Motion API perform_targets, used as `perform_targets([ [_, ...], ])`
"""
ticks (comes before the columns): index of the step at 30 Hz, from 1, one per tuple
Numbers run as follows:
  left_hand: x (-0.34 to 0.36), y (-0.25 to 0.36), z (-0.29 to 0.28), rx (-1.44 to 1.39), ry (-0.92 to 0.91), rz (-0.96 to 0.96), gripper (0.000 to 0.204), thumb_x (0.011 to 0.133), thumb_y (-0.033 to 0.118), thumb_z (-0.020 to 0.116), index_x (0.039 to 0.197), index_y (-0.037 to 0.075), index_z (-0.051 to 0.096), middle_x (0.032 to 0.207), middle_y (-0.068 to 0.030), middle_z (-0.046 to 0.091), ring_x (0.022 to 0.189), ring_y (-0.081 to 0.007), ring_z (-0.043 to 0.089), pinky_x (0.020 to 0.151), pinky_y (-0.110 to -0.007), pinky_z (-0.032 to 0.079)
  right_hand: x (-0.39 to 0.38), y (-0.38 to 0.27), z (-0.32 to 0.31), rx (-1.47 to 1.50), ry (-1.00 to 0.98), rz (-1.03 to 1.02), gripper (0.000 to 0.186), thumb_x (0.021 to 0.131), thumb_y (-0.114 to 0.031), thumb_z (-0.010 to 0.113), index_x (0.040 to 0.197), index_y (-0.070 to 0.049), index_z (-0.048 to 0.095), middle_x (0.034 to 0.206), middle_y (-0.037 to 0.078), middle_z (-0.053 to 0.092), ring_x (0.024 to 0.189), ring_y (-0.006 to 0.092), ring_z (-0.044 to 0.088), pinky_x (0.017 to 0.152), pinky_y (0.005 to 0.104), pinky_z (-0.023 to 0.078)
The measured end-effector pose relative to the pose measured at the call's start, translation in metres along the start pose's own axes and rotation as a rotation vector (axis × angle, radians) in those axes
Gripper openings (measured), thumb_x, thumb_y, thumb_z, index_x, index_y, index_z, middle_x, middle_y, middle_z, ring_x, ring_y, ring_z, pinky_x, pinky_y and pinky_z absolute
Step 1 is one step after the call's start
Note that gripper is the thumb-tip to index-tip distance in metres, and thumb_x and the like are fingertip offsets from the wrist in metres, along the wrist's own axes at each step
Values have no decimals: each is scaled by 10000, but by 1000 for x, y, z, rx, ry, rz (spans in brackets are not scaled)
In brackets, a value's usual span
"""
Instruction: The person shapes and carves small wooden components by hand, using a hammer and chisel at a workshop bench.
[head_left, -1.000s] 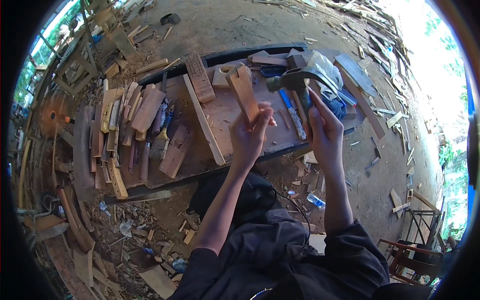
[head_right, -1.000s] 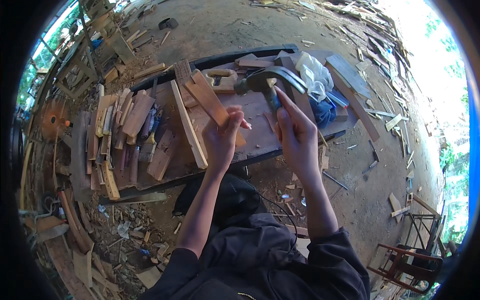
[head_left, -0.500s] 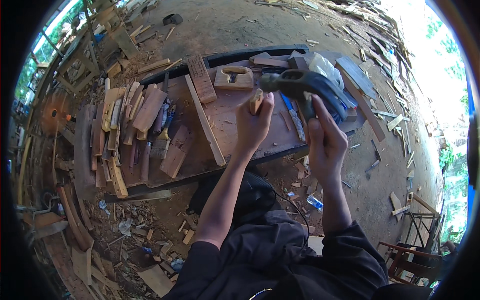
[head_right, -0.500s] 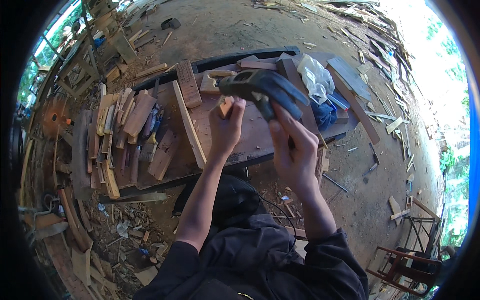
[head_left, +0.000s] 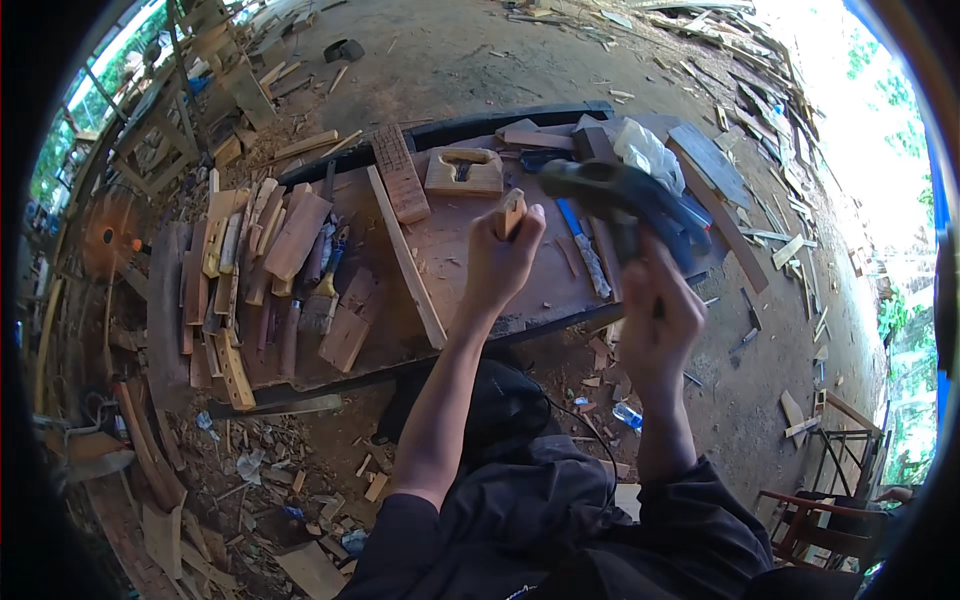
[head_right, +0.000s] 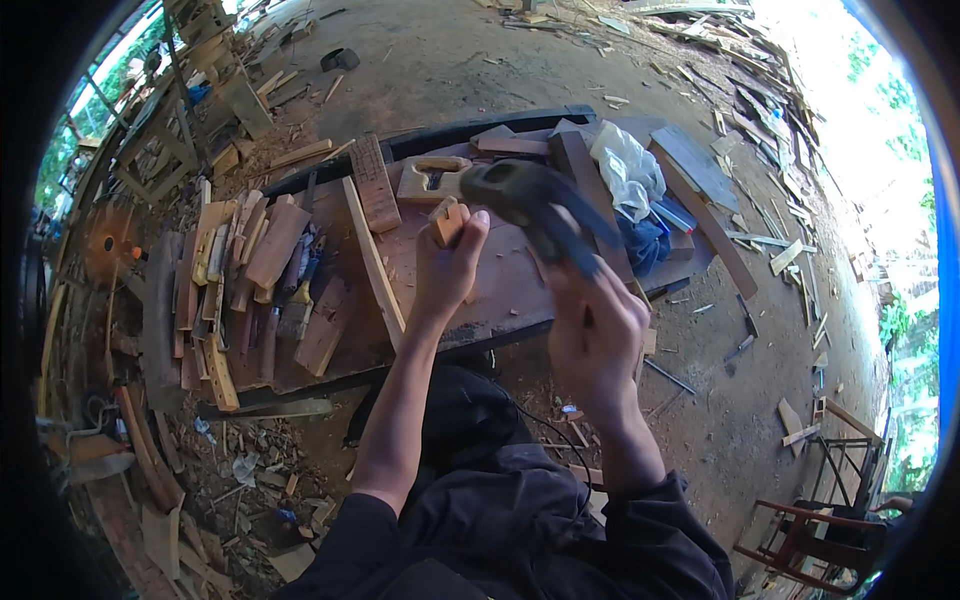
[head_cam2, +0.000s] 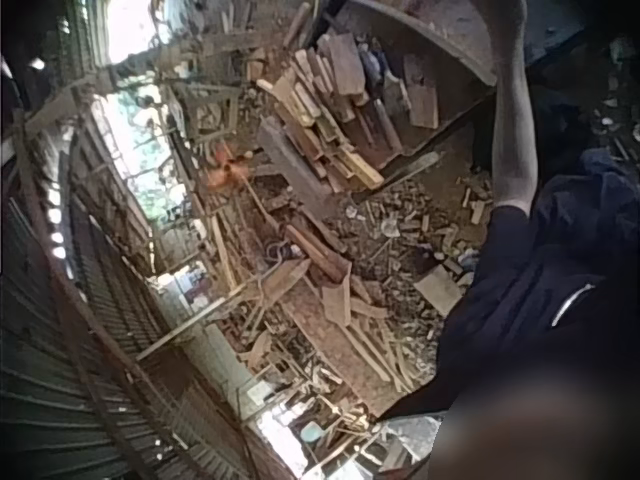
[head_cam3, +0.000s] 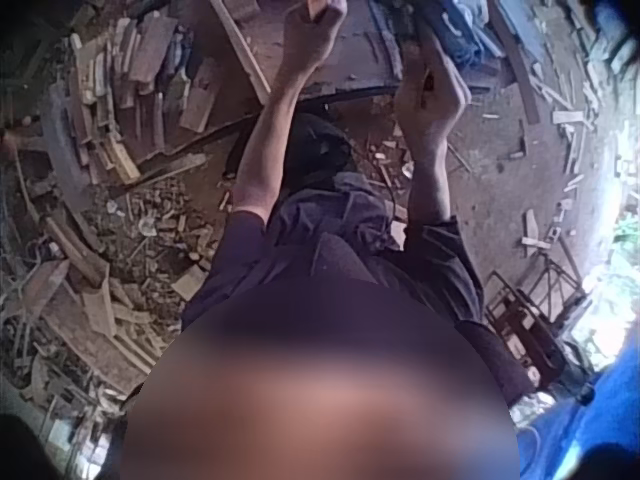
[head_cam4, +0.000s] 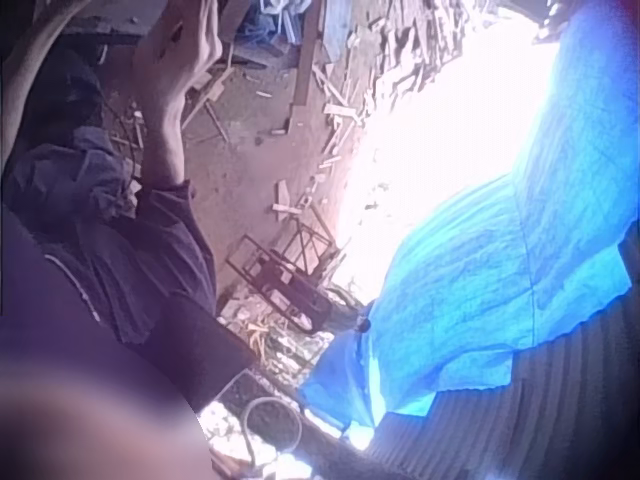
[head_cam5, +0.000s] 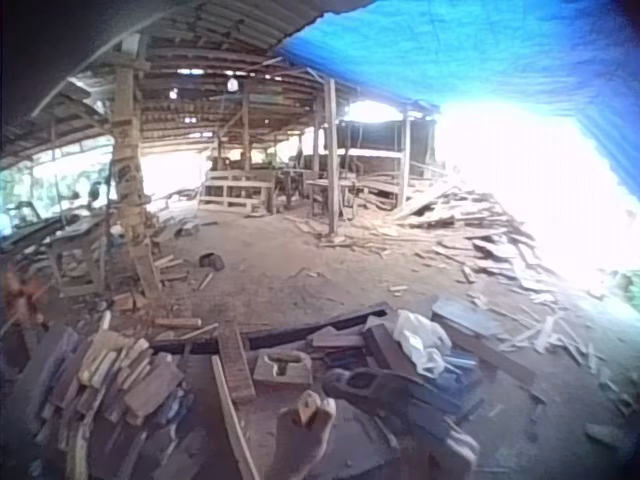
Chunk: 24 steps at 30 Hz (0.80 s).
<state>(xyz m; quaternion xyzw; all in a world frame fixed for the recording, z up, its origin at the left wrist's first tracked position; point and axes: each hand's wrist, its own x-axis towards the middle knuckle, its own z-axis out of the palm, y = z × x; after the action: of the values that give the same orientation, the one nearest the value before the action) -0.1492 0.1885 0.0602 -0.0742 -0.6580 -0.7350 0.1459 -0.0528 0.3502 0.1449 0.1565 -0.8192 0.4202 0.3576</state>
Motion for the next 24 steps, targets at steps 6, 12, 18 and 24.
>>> perform_targets([
  [6, 3, -3, 14, 81, -52, 94, 367, 1005, 183, 658, 693, 6, 585, 544, -1, 494, 552, -44, 450, 496, -327, 358, 12, -4, -2, -82, -142, -11, 338, 971, 26, 671, 1302, -18, 723, 826, 123, 668, 583, 174, 564, 557, 318, 451],
  [12, 4, 4, 18, 121, -56, 62, 396, 1033, 198, 678, 693, 51, 536, 577, 52, 467, 560, -28, 427, 505, -304, 336, 4, -18, -28, 85, 262, 138, 342, 1024, -17, 643, 1360, 0, 701, 764, 70, 597, 595, 107, 521, 545, 270, 399],
  [18, 6, -1, 17, 111, -30, 65, 333, 989, 160, 655, 706, -5, 592, 543, -25, 504, 548, -45, 457, 492, -334, 363, 13, -1, -8, -42, -125, -35, 377, 1094, -135, 618, 1455, -35, 659, 883, 50, 717, 638, 82, 476, 574, 292, 405],
  [24, 2, 1, 21, 132, -78, 79, 320, 975, 152, 663, 703, 0, 590, 542, -24, 506, 545, -49, 459, 494, -336, 364, 16, -20, -32, -11, 56, 135, 301, 1039, -69, 674, 1322, 18, 729, 1096, 176, 801, 825, 154, 723, 730, 307, 556],
])
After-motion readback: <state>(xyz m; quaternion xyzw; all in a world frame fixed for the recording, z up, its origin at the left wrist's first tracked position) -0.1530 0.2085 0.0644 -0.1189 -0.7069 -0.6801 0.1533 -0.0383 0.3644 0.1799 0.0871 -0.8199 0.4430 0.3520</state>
